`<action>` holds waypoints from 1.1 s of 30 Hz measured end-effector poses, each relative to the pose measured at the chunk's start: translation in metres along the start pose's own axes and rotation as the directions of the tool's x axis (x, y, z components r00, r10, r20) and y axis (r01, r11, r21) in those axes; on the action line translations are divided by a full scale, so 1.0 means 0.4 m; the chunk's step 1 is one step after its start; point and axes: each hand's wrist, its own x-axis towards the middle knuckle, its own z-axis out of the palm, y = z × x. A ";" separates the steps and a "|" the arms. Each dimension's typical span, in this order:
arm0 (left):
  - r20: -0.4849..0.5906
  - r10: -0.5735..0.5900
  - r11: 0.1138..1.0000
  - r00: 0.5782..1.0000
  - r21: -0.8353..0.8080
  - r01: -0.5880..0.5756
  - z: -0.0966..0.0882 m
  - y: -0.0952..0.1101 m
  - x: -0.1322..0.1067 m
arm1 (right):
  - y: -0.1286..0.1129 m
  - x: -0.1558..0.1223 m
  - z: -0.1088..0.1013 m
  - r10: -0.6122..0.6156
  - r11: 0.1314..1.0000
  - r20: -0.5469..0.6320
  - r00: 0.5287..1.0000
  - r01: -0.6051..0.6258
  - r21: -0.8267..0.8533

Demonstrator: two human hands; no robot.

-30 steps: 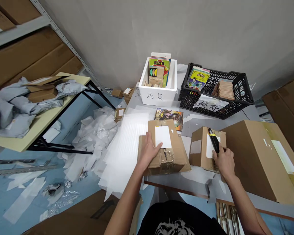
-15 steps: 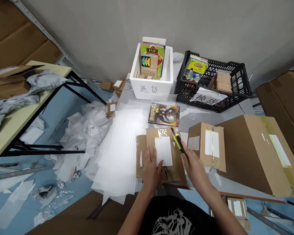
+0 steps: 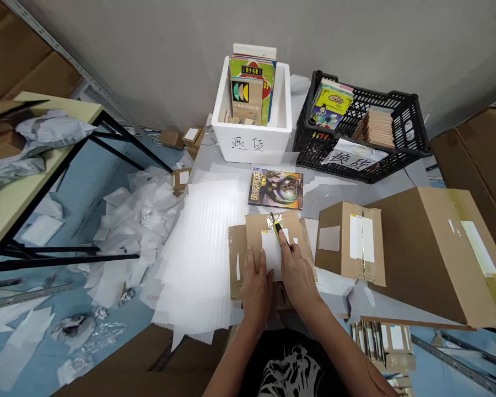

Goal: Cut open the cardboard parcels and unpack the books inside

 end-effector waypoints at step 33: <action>-0.003 0.005 0.984 1.000 0.180 -0.005 -0.003 0.008 0.009 | -0.018 -0.241 -0.008 0.043 0.986 0.310 0.950 0.010 -0.165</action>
